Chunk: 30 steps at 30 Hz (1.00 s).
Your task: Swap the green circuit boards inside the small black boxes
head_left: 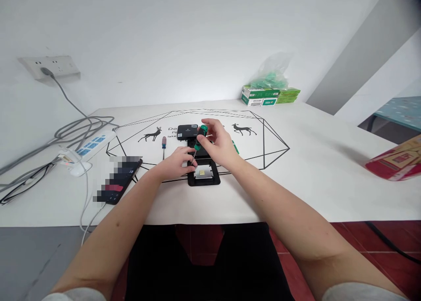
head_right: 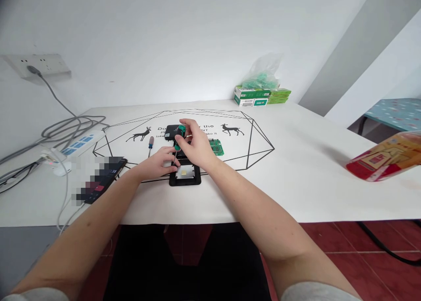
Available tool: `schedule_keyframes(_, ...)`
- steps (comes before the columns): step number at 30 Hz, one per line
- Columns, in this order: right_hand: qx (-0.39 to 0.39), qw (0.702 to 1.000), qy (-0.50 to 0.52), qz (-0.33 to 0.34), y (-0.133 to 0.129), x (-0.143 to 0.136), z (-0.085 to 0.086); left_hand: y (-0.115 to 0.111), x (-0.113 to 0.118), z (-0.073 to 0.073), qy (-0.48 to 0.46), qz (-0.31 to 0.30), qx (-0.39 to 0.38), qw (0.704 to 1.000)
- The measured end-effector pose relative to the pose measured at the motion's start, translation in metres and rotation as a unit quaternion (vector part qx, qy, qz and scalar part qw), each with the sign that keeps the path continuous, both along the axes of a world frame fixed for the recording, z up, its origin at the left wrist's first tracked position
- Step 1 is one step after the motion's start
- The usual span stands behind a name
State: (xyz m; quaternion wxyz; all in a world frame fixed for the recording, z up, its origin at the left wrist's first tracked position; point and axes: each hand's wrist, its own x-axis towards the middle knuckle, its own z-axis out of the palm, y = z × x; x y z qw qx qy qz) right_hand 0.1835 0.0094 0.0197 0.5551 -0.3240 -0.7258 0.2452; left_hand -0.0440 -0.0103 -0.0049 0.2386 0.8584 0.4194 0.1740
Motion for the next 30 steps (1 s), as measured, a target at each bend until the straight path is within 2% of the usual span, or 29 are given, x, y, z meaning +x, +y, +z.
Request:
schedule_keyframes(4, 0.007, 1.000, 0.019, -0.003, -0.001, 0.000, 0.000, 0.003, 0.003, -0.001, -0.017, -0.001, 0.028, 0.999)
schedule_keyframes(9, 0.011, 0.998, 0.062, -0.022, 0.003, 0.000, -0.004, 0.012, 0.000, -0.003, -0.026, 0.042, 0.063, 0.997)
schedule_keyframes(15, 0.036, 0.994, 0.080, -0.060, 0.007, 0.002, -0.005, 0.028, -0.009, -0.009, -0.002, 0.180, 0.119, 0.976)
schedule_keyframes(20, 0.028, 0.996, 0.054, -0.058, 0.005, 0.001, -0.007, 0.040, -0.014, -0.015, 0.048, 0.268, 0.146, 0.951)
schedule_keyframes(30, 0.045, 0.998, 0.014, -0.050, -0.001, 0.000, -0.001, 0.051, -0.023, -0.025, 0.021, 0.274, 0.128, 0.953)
